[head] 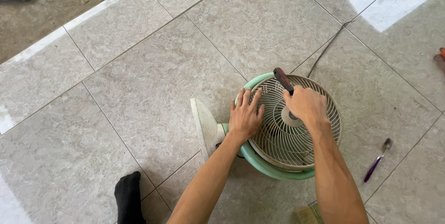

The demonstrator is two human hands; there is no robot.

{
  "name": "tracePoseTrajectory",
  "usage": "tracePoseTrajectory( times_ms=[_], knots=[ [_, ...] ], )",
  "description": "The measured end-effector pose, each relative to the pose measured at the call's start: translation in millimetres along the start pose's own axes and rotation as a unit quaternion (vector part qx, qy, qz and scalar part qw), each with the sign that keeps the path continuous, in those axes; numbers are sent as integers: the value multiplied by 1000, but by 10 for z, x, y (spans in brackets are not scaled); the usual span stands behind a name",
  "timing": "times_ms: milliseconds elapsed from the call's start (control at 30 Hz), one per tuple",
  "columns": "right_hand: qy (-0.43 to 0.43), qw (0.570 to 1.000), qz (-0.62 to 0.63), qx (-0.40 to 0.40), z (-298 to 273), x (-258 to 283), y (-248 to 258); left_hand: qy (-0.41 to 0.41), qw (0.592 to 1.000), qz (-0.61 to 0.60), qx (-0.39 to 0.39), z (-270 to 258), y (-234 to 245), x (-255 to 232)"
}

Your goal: The person disassembles a light green pedestal fan using a screwdriver and a brush. They remove the front grille, unscrew the rear housing, and detach the fan head from the stand.

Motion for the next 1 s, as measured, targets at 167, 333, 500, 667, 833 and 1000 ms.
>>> tracePoseTrajectory(
  times_ms=[167,333,500,667,833,1000],
  knots=[
    [-6,997,63,-51,2,80,48,-6,1000,-3,-13,4,11,-7],
    [-6,1000,-6,24,29,72,-18,30,997,-58,-34,15,-17,34],
    [-44,997,-4,68,-10,-35,-95,305,937,-162,49,151,-132,332],
    [-30,999,30,6,-68,-128,-159,279,938,-200,42,317,-451,640],
    [-53,997,61,-16,-209,-180,-162,239,947,-215,28,446,-683,766],
    [-78,992,78,-54,-357,-285,-166,179,959,-210,58,765,-837,798]
  ],
)
Point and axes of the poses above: each hand's wrist, its own z-axis towards the middle knuckle, its own y-axis out of the back of the hand, x = y × z, the point moved 1 cm from there along z, towards the middle knuckle, and after that the axes turned 14 degrees about -x, right-handed, at the moved point
